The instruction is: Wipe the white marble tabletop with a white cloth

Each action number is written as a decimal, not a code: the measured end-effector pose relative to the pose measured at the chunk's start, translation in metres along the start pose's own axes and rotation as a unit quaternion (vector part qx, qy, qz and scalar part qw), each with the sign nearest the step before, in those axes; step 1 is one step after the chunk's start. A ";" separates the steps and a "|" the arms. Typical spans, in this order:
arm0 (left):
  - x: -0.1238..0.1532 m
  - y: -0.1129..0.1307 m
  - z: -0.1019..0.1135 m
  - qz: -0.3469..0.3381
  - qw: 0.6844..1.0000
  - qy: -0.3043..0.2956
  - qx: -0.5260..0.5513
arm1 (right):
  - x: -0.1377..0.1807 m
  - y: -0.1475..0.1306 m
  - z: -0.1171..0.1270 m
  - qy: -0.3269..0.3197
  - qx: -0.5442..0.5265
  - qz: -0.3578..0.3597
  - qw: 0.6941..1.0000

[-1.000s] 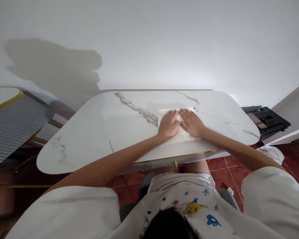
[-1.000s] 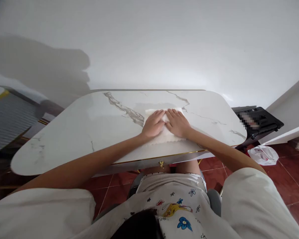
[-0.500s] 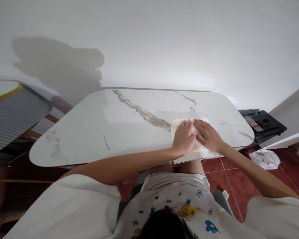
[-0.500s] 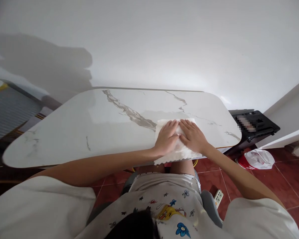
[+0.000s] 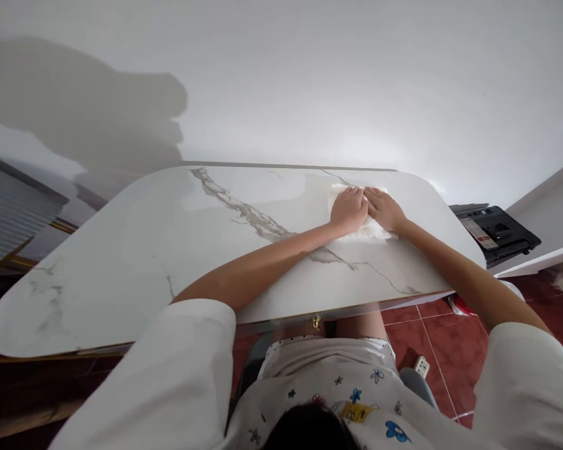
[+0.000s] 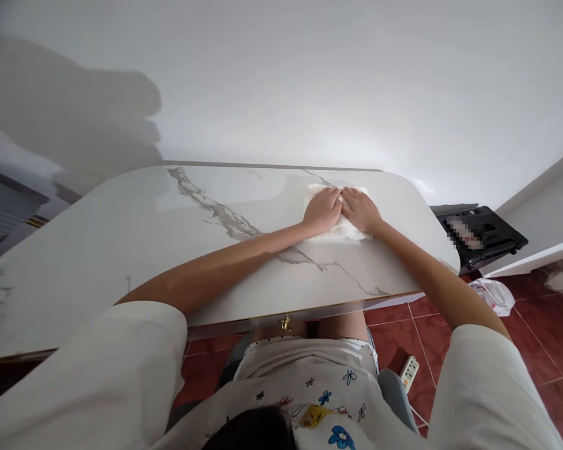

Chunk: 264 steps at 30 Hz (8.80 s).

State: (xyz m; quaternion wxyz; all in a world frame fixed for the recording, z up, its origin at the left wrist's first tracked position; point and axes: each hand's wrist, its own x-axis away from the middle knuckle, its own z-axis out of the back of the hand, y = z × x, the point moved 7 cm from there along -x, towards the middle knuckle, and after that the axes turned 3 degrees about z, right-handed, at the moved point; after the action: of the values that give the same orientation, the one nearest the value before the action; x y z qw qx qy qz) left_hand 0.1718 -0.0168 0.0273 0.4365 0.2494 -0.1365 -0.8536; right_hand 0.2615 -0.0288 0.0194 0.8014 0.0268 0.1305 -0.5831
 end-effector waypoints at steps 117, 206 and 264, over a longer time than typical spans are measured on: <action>0.099 0.051 -0.003 0.015 0.991 -0.102 -0.089 | 0.101 -0.040 0.006 0.000 0.006 -0.012 1.000; 0.006 0.177 -0.104 -0.018 0.985 -0.129 0.115 | 0.166 0.160 0.038 -0.012 -0.039 -0.054 0.998; 0.158 -0.014 0.046 -0.087 0.988 -0.113 -0.058 | 0.091 -0.141 0.006 -0.025 0.005 0.016 1.000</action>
State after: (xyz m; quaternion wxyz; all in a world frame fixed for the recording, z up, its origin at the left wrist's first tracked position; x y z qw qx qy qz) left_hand 0.0592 -0.1361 0.0107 0.3563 0.1370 -0.1128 -0.9174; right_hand 0.1564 -0.1594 0.0185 0.8137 0.0189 0.1070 -0.5711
